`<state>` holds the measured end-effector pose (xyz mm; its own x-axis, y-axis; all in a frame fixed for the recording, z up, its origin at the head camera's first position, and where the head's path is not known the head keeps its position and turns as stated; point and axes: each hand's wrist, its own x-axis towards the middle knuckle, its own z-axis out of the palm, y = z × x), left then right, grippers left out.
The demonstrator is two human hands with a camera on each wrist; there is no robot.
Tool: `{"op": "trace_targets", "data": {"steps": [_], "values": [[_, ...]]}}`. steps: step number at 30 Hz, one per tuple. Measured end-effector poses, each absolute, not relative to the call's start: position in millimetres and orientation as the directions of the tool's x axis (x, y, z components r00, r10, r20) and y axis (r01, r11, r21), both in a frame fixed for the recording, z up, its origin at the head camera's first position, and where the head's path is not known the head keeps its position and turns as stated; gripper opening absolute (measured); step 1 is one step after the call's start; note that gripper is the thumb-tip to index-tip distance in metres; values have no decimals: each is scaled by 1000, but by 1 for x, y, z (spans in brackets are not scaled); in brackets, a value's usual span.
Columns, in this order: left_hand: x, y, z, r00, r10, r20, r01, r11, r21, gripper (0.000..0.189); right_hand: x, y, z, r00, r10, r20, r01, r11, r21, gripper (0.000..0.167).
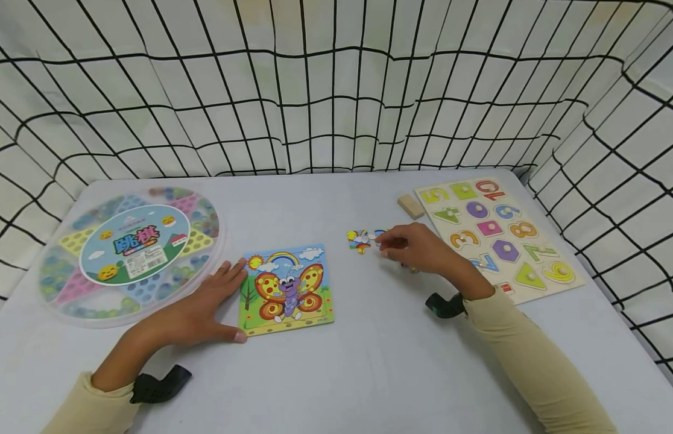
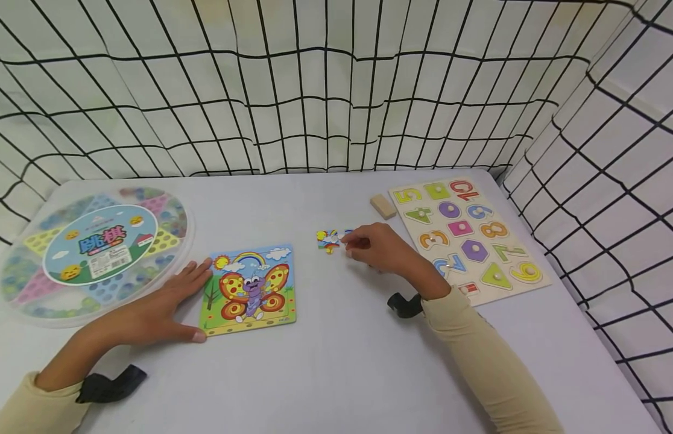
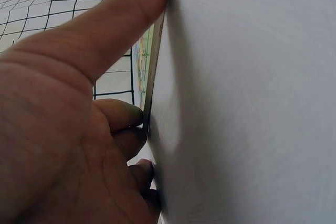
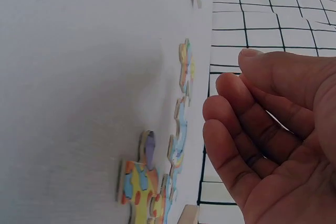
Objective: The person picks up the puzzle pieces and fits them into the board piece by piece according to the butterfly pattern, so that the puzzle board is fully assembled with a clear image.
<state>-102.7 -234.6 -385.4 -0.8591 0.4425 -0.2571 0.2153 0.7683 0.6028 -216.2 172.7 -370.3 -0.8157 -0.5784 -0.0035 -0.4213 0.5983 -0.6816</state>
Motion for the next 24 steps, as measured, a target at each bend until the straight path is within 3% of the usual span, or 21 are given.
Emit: {"op": "trace_targets", "data": {"steps": [24], "values": [[-104,-235,-386,-858,444,-258,215,768,603,115,-215,214,-369,-833,-546,-89,-357,654,-667,19]]}}
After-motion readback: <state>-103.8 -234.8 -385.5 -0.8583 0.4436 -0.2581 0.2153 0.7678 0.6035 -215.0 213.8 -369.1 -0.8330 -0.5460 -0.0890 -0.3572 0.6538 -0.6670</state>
